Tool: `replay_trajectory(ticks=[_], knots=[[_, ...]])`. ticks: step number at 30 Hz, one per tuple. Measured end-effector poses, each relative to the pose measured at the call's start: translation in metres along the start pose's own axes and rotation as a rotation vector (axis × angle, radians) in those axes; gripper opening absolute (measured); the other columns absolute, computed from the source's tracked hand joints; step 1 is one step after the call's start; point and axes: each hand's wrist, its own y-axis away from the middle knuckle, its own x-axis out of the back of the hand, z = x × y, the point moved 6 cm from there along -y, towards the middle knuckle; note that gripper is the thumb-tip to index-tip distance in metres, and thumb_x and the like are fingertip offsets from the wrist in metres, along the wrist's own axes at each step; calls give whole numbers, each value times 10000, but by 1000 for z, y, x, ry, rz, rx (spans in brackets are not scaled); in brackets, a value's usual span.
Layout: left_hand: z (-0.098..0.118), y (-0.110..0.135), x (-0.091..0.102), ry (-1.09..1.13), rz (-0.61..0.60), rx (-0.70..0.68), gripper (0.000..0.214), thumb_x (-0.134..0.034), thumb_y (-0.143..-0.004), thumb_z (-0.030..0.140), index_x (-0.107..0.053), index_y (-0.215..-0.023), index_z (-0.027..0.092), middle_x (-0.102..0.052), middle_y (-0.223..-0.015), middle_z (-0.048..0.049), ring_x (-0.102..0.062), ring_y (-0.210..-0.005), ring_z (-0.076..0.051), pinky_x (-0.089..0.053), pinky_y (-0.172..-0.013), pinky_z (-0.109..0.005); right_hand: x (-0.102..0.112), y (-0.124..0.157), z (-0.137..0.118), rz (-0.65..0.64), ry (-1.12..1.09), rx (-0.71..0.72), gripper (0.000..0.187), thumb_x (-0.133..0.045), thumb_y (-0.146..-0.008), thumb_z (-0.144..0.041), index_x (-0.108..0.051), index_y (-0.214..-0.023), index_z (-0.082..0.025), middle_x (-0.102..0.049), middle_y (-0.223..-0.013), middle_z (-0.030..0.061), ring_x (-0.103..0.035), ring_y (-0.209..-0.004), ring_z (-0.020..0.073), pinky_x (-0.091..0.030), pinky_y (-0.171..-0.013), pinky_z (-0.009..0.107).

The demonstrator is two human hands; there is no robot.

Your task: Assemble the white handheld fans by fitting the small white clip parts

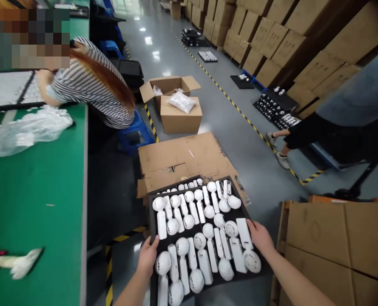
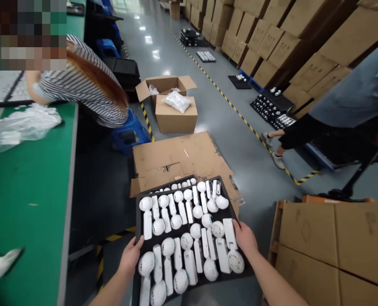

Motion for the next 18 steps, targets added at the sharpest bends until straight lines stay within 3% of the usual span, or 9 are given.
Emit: replay_trajectory(ticks=[3,6,11,15,18], knots=[[-31,-36,-18,-18,24,67,216,-688,-805,303,-720,-947,145,-753,-928,-130,-700,-1029,-296,-533,-948,-397,-47,-25,23,-47,5,-41,386,-391,-1043,-430,-674,-1059,-168,-715,-1077,121,-675,-1026,225,-497,-942,377],[-57,-76,-23,-25,63,129,186,-661,-836,286,-712,-952,150,-752,-914,-128,-710,-1001,-291,-545,-925,-397,-93,-58,28,-88,8,-56,366,-430,-1037,-449,-667,-1087,-175,-702,-1088,107,-669,-1009,213,-504,-948,395],[-83,-141,-16,-20,167,179,240,-665,-852,280,-684,-1047,142,-745,-983,-141,-710,-1000,-261,-539,-940,-382,-157,-124,7,-120,-16,-22,332,-506,-1014,-454,-657,-1099,-171,-675,-1102,80,-646,-1010,201,-513,-944,426],[-90,-185,-16,-20,203,177,347,-659,-879,304,-650,-1193,157,-712,-1134,-150,-677,-1089,-243,-528,-970,-366,-199,-173,-17,-114,-82,15,327,-540,-1002,-438,-636,-1165,-172,-653,-1155,82,-635,-1034,211,-523,-933,439],[-95,-218,-20,-52,214,173,405,-620,-922,315,-585,-1292,154,-662,-1238,-143,-655,-1109,-233,-530,-979,-419,-230,-205,-22,-105,-122,12,341,-562,-990,-438,-627,-1179,-162,-645,-1166,84,-632,-1040,220,-525,-928,449]])
